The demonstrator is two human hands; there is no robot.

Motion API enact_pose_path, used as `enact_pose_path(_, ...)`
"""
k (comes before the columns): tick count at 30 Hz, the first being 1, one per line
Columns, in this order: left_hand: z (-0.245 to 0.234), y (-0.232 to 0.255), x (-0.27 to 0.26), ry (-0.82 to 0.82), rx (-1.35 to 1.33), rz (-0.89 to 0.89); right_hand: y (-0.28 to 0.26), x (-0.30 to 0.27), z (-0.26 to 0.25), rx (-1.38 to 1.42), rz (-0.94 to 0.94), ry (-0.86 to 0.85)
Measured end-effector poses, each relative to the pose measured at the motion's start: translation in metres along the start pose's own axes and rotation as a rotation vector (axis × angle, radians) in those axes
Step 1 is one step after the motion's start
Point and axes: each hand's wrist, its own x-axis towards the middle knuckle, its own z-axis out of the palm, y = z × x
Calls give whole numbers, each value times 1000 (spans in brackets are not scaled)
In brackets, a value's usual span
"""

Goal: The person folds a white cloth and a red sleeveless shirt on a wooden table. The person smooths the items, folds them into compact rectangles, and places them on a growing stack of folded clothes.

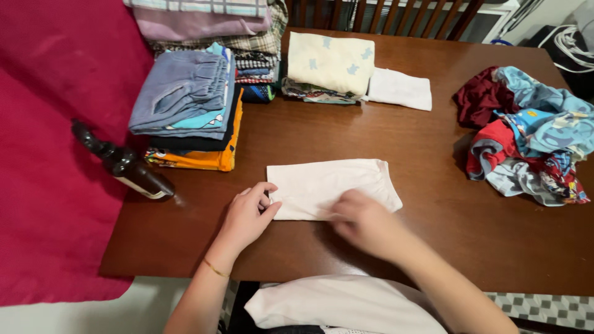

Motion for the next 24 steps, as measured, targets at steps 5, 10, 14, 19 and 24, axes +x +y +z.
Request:
enact_pose_path(5,1,2,4,-22,-23,-72,-31,43,65,-386,-407,31)
enact_pose_path(10,-11,15,5,-59,21,-110,-36,52,81,-525,-469,108)
enact_pose_path(14,-36,24,-1,-96,35,181,-35,45,81,-314,-390,204)
enact_pose_path(19,-52,30,-4,-271,110,311,-36,39,74,-173,-384,235)
enact_pose_path(24,-40,31,-15,-254,327,419,-37,19,56,-110,-552,119)
